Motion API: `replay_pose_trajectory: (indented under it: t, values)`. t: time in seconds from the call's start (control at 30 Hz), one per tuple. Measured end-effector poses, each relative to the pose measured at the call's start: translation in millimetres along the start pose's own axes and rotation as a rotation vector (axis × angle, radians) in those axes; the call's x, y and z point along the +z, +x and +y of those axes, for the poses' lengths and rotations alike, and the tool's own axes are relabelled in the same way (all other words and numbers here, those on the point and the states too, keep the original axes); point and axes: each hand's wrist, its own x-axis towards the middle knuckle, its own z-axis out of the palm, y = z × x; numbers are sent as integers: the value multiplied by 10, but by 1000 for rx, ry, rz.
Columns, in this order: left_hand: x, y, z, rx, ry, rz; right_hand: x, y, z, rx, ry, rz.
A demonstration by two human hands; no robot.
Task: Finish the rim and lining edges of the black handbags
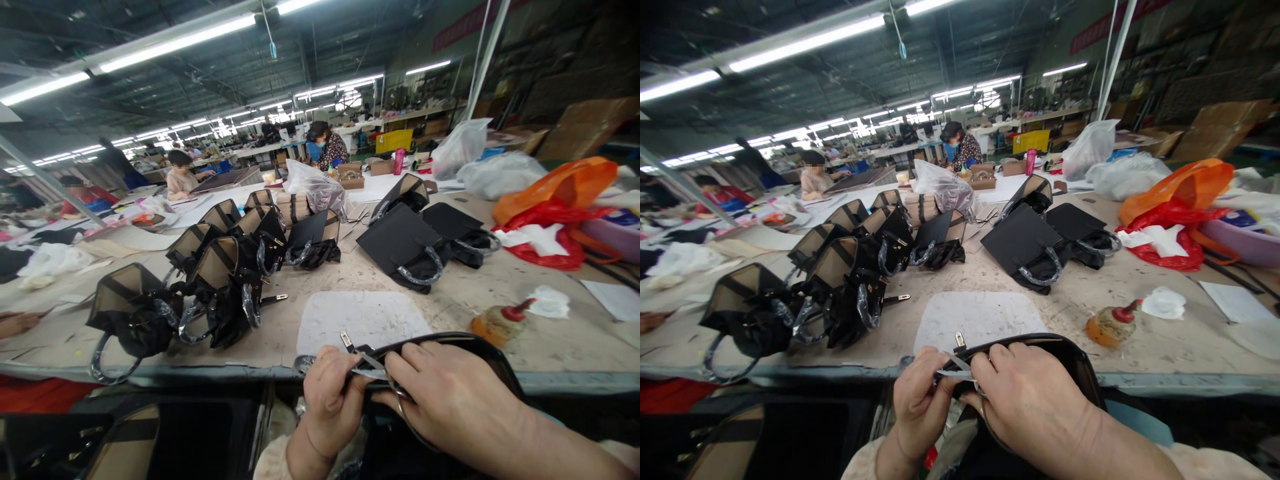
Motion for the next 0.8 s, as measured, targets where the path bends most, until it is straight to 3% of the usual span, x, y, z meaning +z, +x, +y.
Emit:
replay_pose_trajectory:
  t: [0.8]
  values:
    - [-58, -7, 18, -44, -76, -53, -78, -61, 23, -112, 33, -10]
